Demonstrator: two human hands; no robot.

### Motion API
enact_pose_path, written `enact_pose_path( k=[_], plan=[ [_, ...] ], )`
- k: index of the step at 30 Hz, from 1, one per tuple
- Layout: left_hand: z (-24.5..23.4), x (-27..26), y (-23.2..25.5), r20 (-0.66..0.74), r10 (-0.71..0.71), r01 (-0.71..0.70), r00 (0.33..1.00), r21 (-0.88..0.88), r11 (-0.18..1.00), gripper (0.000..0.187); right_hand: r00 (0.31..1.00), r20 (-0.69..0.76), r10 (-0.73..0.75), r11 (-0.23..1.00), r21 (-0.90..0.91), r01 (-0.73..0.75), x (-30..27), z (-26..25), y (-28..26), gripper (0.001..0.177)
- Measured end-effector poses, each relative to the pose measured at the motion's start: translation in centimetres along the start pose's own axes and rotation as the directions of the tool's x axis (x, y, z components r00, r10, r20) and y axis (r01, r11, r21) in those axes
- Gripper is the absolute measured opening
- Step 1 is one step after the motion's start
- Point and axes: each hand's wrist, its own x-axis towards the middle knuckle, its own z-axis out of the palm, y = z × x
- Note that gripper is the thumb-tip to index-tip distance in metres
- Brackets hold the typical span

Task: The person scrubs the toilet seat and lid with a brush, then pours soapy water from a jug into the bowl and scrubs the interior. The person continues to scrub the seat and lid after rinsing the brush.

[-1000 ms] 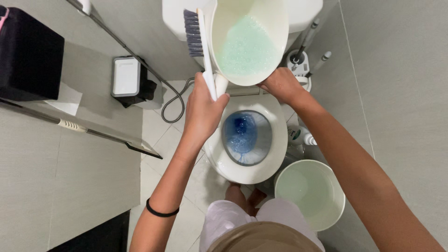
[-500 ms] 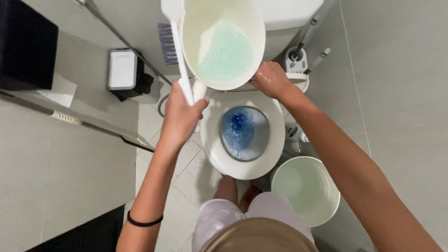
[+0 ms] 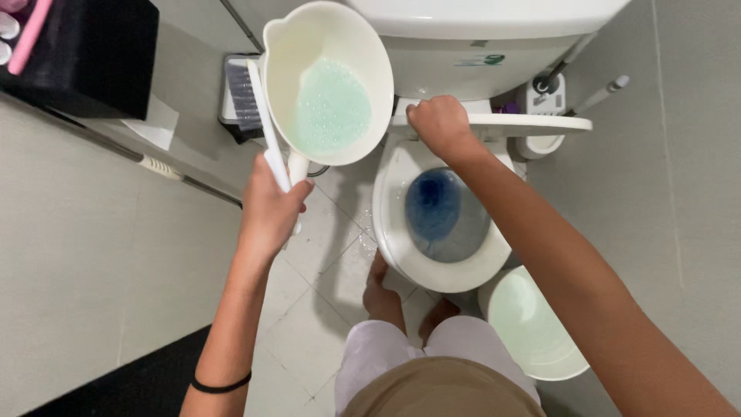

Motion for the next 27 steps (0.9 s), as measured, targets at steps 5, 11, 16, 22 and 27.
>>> enact_pose_path(
  k=[5,11,16,22,27],
  plan=[
    [-2.8,2.8,-1.8,0.023,-0.013,0.012,1.0,0.033,0.999,0.043,0.985,0.149,0.082,0.995,-0.071,-0.072,4.0,3.0,-2.4,0.014],
    [-5.0,7.2,-3.9,0.078,-0.037,0.032,0.996,0.066,0.997,0.043,0.917,0.375,0.133,0.98,-0.188,-0.065,7.4,5.6,-4.0,0.027],
    [-6.3,10.5,-4.4,0.14,-0.053,0.041,0.989,0.086,0.995,0.043,0.848,0.498,0.184,0.976,-0.197,-0.096,10.0,7.6,-4.0,0.028],
    [-6.7,13.5,-2.0,0.176,0.012,-0.046,0.984,0.192,0.98,0.039,0.888,0.367,0.278,0.954,-0.216,-0.209,10.0,10.9,-5.3,0.029],
    [-6.2,15.2,1.4,0.231,0.077,-0.127,0.97,0.209,0.97,0.038,0.844,0.468,0.262,0.958,-0.232,-0.168,11.1,11.7,-5.3,0.023]
  ],
)
